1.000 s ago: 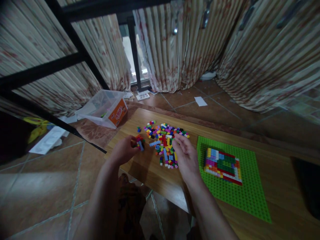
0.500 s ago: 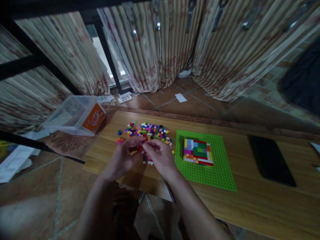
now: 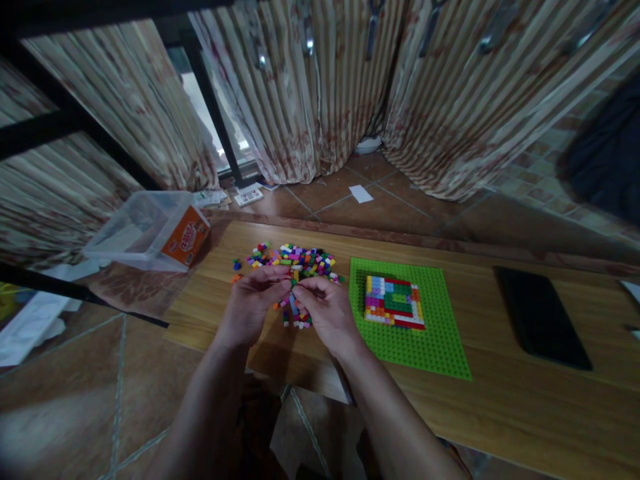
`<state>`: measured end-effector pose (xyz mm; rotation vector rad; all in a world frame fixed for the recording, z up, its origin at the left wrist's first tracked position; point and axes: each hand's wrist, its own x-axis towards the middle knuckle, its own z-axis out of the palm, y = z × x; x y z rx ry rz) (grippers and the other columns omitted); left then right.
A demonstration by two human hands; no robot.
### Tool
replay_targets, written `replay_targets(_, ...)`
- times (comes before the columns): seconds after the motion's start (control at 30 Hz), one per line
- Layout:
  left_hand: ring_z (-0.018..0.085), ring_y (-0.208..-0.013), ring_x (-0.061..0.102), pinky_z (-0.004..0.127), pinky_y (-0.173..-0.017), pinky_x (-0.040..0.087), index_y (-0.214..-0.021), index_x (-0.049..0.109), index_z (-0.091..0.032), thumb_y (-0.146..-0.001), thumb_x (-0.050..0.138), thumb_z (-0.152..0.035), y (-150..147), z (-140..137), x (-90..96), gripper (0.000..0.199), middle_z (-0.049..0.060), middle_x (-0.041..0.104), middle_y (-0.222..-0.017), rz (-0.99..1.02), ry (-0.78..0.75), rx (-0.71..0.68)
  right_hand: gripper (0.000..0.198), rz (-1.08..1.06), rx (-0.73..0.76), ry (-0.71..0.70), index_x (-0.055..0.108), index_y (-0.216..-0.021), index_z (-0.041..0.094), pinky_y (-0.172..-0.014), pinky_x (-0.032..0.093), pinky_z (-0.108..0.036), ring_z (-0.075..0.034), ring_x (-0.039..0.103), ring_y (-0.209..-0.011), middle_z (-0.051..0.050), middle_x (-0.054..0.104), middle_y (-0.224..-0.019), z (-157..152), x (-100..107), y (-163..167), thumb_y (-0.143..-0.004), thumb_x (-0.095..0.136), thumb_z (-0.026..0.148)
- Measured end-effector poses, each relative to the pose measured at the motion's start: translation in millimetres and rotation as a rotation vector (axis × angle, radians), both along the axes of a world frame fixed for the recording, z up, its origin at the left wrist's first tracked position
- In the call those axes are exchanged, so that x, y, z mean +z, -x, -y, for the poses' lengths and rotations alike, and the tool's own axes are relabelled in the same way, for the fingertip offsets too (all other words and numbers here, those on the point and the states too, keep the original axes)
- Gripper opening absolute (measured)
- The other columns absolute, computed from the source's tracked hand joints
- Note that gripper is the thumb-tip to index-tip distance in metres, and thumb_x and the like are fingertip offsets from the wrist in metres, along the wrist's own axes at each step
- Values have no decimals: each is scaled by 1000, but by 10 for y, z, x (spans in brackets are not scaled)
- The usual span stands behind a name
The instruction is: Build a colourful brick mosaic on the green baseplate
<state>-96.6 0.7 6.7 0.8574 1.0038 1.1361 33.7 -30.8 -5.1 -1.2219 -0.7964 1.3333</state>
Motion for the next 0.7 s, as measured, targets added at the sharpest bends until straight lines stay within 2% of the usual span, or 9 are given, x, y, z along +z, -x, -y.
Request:
replay_targets(0.1,8,-60,62,21,-61,50,-84,73,-13,-54,89,-21,11,-1,22,36,0,70,-71,73,80,-37,32,-80,19,7,73,-73,19,-57,48,-25,-10,57,-55,2,67,-63,18,3,-20,-61,85,46)
replay_targets(0.23,10,-64,66,23,-67,55,-86,73,-13,-50,92,-21,20,1,59,42,1,73,-75,133,183,-53,29,-263,37,23,72,-76,19,-60,49,-23,-9,59,-59,1,69,-70,21,17,-44,-61,86,39)
replay_targets(0.4,11,-66,68,26,-69,57,-87,73,-13,-51,92,-25,17,-4,38,42,2,74,-76,80,149,-14,20,-406,45,69,69,-76,20,-55,46,-20,-9,56,-58,2,66,-68,-4,55,-67,-64,79,31)
replay_targets(0.53,12,-64,67,26,-66,57,-88,73,-13,-50,92,-27,-14,4,15,45,2,73,-75,52,125,-7,21,-395,43,57,67,-76,19,-49,41,-18,-7,51,-54,3,63,-66,-5,69,-48,-65,78,34)
replay_targets(0.7,10,-61,64,27,-67,56,-82,71,-12,-51,91,-25,-84,30,4,39,0,70,-70,57,93,-12,33,-246,-10,37,65,-66,17,-39,26,-18,-4,40,-45,5,56,-59,9,27,9,-61,85,42)
